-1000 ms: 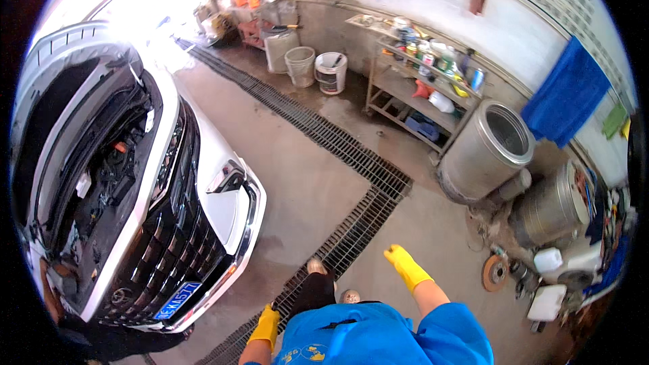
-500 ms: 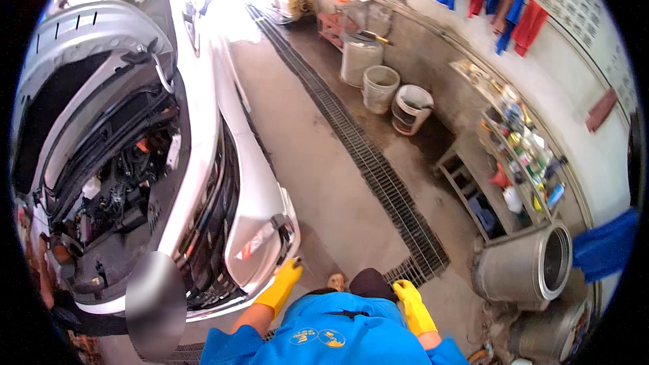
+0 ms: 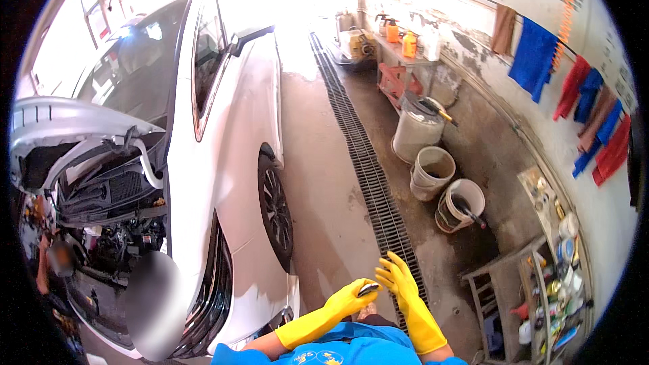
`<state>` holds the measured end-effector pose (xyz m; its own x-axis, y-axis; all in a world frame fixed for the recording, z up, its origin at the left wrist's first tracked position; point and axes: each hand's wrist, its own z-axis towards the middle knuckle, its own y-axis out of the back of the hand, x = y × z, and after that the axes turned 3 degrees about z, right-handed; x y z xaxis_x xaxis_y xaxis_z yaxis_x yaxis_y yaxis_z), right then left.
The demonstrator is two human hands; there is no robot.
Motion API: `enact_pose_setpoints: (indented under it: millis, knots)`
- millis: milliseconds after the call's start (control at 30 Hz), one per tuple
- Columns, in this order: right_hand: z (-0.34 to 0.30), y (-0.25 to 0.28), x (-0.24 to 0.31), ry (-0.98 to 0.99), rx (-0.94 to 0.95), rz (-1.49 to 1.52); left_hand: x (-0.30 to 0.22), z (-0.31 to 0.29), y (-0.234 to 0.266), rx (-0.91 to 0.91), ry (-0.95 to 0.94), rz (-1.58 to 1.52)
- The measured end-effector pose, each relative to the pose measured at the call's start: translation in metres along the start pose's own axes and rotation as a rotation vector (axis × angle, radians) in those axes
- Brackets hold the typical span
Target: The person puts on yellow rubber gloves, opens the car door, and removes a floor mat and a snack package from the interior. The person then walks to a cluttered area and discards the items.
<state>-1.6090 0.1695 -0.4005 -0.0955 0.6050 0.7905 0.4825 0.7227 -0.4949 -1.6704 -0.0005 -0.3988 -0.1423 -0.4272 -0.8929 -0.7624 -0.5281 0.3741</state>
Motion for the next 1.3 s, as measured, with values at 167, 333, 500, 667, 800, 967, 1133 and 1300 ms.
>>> enact_pose_setpoints:
  millis: [167, 333, 500, 667, 800, 967, 1133, 1300]
  knots:
    - [0.159, -0.07, 0.058, -0.081, 0.396, 0.203, -0.068, 0.088, 0.08, -0.133, 0.046, -0.054]
    - [0.301, -0.133, 0.079, 0.004, 0.552, 0.05, -0.045, 0.214, 0.163, -0.196, -0.035, -0.082]
    - [0.427, -0.179, 0.132, -0.037, 0.691, 0.033, -0.034, 0.333, 0.25, -0.117, -0.118, -0.254]
    - [0.535, -0.204, 0.203, -0.175, 0.715, -0.095, -0.071, 0.44, 0.327, -0.037, -0.006, -0.219]
    - [0.652, -0.192, 0.205, -0.331, 0.864, -0.096, -0.05, 0.538, 0.367, 0.032, -0.157, -0.119]
    - [0.801, -0.205, 0.256, -0.013, 0.491, -0.31, -0.061, 0.67, 0.451, -0.218, -0.261, -0.158]
    - [0.933, -0.22, 0.323, -0.086, 0.649, -0.388, -0.073, 0.796, 0.527, -0.78, -0.324, -0.383]
    - [1.041, -0.256, 0.341, -0.258, 0.817, -0.574, -0.087, 0.9, 0.606, -0.778, -0.373, -0.235]
